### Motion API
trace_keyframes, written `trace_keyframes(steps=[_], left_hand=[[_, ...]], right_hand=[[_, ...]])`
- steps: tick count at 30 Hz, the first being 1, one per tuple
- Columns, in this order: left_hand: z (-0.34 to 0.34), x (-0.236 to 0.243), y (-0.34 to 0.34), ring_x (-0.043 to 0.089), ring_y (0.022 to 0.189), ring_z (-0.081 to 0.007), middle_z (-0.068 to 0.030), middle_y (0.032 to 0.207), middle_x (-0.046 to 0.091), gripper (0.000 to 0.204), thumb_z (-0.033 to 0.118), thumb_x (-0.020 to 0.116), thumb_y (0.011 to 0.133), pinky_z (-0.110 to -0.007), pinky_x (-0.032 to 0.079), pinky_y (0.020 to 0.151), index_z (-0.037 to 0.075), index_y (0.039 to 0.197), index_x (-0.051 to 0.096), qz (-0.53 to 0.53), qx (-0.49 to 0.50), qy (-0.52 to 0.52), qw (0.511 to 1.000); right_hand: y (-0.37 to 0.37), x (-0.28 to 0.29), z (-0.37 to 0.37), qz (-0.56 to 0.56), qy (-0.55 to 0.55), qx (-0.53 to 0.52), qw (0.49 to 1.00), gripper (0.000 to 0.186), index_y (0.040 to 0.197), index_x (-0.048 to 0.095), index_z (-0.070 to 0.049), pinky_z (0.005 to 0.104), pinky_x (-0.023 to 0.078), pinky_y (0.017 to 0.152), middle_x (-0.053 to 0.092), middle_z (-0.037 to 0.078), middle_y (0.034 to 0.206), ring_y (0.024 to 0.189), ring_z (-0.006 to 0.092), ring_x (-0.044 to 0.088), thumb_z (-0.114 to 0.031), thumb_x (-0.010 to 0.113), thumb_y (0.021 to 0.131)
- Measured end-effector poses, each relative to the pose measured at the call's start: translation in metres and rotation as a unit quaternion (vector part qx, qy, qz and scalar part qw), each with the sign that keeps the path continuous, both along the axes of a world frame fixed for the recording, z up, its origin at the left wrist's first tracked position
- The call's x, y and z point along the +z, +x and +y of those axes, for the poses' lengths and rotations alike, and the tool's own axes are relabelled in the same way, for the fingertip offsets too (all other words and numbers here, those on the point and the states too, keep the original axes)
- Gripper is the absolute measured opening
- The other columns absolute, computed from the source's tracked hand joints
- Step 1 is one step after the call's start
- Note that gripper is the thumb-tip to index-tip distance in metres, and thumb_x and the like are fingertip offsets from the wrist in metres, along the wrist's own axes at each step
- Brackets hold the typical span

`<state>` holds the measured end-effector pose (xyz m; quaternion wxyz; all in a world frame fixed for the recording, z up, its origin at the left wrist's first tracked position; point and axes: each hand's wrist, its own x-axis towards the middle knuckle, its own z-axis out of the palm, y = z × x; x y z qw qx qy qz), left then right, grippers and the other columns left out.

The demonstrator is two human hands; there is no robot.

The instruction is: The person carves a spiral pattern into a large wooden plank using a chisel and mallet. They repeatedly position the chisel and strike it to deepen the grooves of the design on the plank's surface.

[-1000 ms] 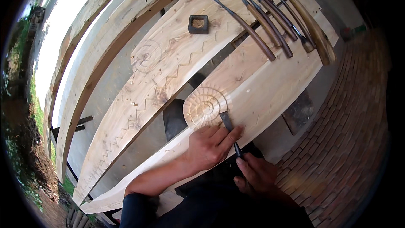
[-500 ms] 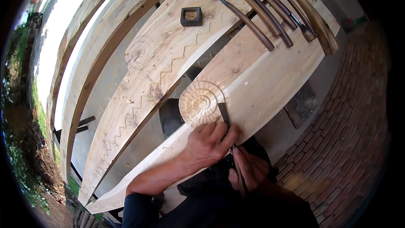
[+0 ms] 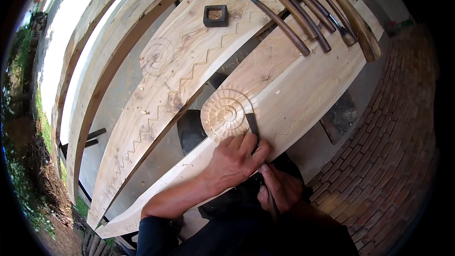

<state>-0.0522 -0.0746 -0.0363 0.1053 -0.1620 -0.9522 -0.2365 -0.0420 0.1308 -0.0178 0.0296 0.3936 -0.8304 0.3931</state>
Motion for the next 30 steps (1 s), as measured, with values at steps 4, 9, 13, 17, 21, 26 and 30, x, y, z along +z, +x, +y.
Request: trace_keyframes(steps=[4, 9, 13, 17, 21, 26, 30], left_hand=[[0.001, -0.001, -0.001, 0.058, 0.069, -0.0183, -0.0050, 0.084, 0.047, 0.023, 0.022, 0.071, 0.083, -0.034, 0.045, 0.056, 0.011, 0.103, 0.065, -0.004, -0.005, 0.004, 1.000], [0.001, 0.000, 0.000, 0.058, 0.069, -0.0185, -0.0052, 0.085, 0.047, 0.023, 0.022, 0.070, 0.082, -0.034, 0.045, 0.056, 0.012, 0.102, 0.064, 0.003, -0.006, 0.001, 1.000], [0.000, 0.003, -0.001, 0.059, 0.070, -0.0186, -0.0051, 0.085, 0.048, 0.023, 0.022, 0.070, 0.081, -0.034, 0.045, 0.056, 0.012, 0.102, 0.064, -0.008, -0.007, 0.000, 1.000], [0.001, 0.001, -0.003, 0.059, 0.071, -0.0187, -0.0049, 0.085, 0.048, 0.023, 0.021, 0.071, 0.081, -0.034, 0.045, 0.057, 0.012, 0.101, 0.064, -0.011, 0.000, 0.007, 1.000], [0.001, 0.002, -0.005, 0.060, 0.071, -0.0185, -0.0049, 0.085, 0.048, 0.024, 0.020, 0.071, 0.082, -0.034, 0.047, 0.057, 0.011, 0.102, 0.064, -0.017, -0.002, 0.019, 1.000], [0.002, 0.004, -0.006, 0.061, 0.070, -0.0183, -0.0048, 0.084, 0.048, 0.023, 0.019, 0.072, 0.083, -0.034, 0.048, 0.057, 0.011, 0.103, 0.064, -0.018, 0.002, 0.018, 1.000], [0.003, 0.001, -0.006, 0.061, 0.070, -0.0181, -0.0049, 0.084, 0.047, 0.023, 0.019, 0.071, 0.083, -0.034, 0.048, 0.057, 0.011, 0.104, 0.064, -0.019, 0.005, 0.022, 1.000]], right_hand=[[-0.002, -0.003, 0.002, 0.004, 0.003, 0.004, 1.000, 0.043, 0.133, 0.065, 0.015, 0.0417, 0.066, 0.073, 0.075, 0.030, 0.112, 0.085, 0.0360, 0.079, -0.012, 0.065, 0.099], [-0.004, 0.005, 0.003, -0.009, 0.000, 0.010, 1.000, 0.042, 0.132, 0.066, 0.014, 0.0416, 0.066, 0.073, 0.075, 0.030, 0.111, 0.086, 0.0366, 0.079, -0.011, 0.065, 0.099], [-0.006, 0.002, 0.003, 0.010, 0.003, 0.007, 1.000, 0.040, 0.131, 0.066, 0.014, 0.0414, 0.066, 0.072, 0.075, 0.030, 0.110, 0.086, 0.0367, 0.079, -0.011, 0.064, 0.100], [-0.009, 0.001, 0.003, 0.000, -0.003, 0.009, 1.000, 0.040, 0.131, 0.067, 0.014, 0.0413, 0.065, 0.072, 0.075, 0.030, 0.109, 0.086, 0.0367, 0.079, -0.011, 0.064, 0.100], [-0.013, 0.003, 0.003, -0.003, -0.004, 0.012, 1.000, 0.039, 0.130, 0.067, 0.013, 0.0414, 0.066, 0.072, 0.075, 0.029, 0.109, 0.086, 0.0370, 0.079, -0.011, 0.064, 0.100], [-0.015, 0.004, 0.003, 0.002, -0.003, 0.014, 1.000, 0.039, 0.130, 0.067, 0.013, 0.0420, 0.066, 0.073, 0.075, 0.029, 0.108, 0.086, 0.0375, 0.079, -0.011, 0.064, 0.099], [-0.017, 0.003, 0.002, 0.005, -0.002, 0.018, 1.000, 0.039, 0.130, 0.066, 0.014, 0.0421, 0.066, 0.073, 0.075, 0.029, 0.108, 0.086, 0.0376, 0.079, -0.010, 0.064, 0.099]])
